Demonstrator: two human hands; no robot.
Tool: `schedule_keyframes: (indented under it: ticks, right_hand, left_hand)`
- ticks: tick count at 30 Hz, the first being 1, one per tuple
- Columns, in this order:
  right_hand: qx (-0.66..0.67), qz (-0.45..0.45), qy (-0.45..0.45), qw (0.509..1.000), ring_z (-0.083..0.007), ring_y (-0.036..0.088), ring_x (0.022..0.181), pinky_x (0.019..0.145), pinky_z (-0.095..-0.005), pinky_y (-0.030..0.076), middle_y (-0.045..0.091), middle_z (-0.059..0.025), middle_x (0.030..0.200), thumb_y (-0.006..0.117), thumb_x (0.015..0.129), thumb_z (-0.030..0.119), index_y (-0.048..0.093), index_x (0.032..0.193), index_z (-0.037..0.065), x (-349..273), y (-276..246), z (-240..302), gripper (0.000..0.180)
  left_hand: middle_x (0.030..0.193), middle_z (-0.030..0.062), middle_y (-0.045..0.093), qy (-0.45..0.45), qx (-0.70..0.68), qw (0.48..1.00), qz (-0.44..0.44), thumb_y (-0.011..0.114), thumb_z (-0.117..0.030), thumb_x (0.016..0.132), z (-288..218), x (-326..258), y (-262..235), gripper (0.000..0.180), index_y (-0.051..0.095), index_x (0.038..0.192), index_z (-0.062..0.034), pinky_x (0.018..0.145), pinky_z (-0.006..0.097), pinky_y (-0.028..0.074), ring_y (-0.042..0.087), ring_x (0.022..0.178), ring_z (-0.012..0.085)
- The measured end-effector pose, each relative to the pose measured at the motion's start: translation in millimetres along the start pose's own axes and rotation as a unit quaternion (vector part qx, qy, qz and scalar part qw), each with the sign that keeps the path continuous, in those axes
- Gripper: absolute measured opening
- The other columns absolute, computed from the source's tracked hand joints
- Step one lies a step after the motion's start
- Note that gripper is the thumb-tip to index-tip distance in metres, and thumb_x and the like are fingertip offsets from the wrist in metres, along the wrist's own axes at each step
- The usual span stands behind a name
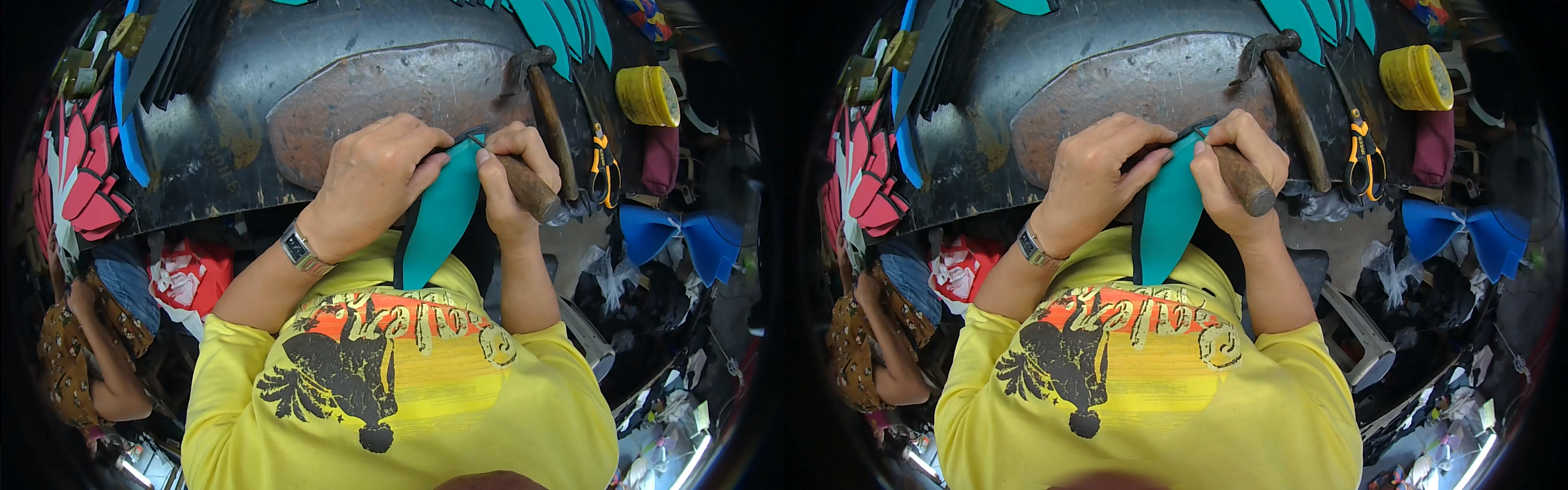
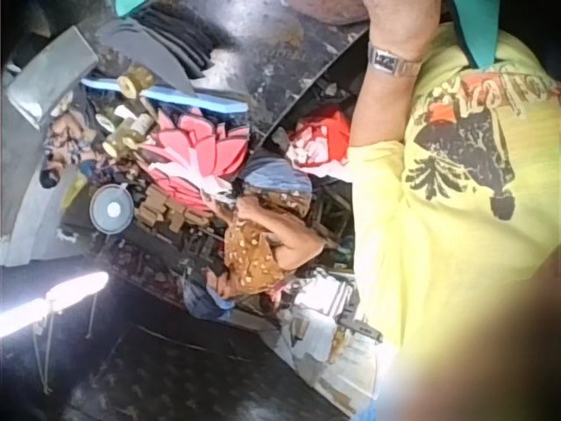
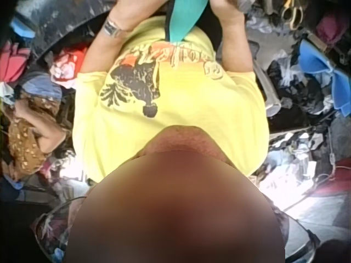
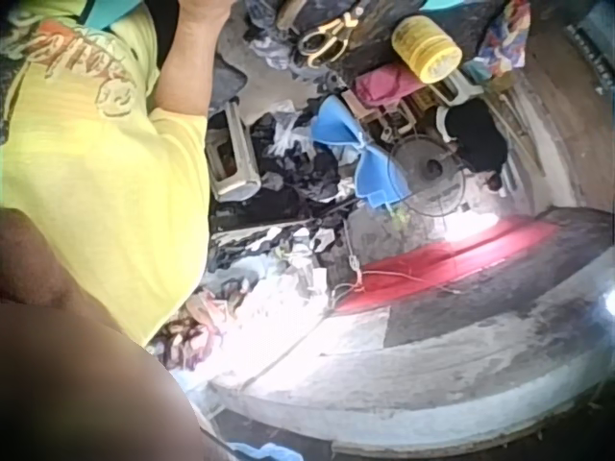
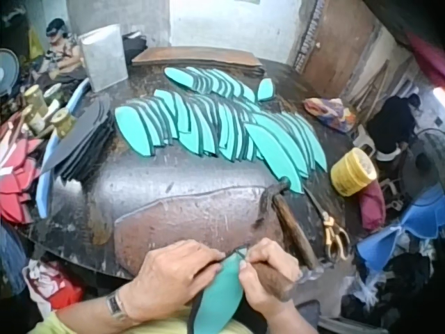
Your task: The person uses a hammer and punch to mark and shape teal and black foam pieces on a curved metal surface, then uses scissors to trim the edges of the black pieces. The person arranges the finished pieces on the work surface.
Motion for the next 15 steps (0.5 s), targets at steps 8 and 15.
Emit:
schedule_keyframes:
  ticks: [8,15]
  right_hand:
    - [0.086,-0.013,0.054,0.995,-0.0161,0.056,0.064,0.065,-0.0283,0.046,0.059,-0.0074,0.071,0.067,0.076,-0.001,0.056,0.079,0.001,-2.6,-4.1,-4.8,0.012]
    - [0.039,0.029,0.016,0.999,-0.0166,0.055,0.062,0.062,-0.0278,0.045,0.060,-0.0087,0.072,0.067,0.076,-0.001,0.056,0.079,0.001,-0.4,-0.7,-1.4,0.012]
  left_hand:
    - [0.084,0.0084,0.066,0.019,0.002,1.000,0.000,0.074,-0.005,0.080,0.1,-1.5,1.4,0.014,0.071,0.094,-0.0067,0.068,0.036,0.054,0.066,0.078,0.0277]
    - [0.082,0.0077,0.063,0.029,-0.002,0.999,-0.014,0.074,-0.009,0.080,-0.5,-1.7,1.2,0.011,0.068,0.087,-0.0055,0.070,0.038,0.054,0.065,0.079,0.0271]
Point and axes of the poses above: each hand's wrist, its own x-axis towards the middle knuckle, its own y-axis out of the palm, z = x × y, the point moved 4 cm from there along x, towards the middle knuckle
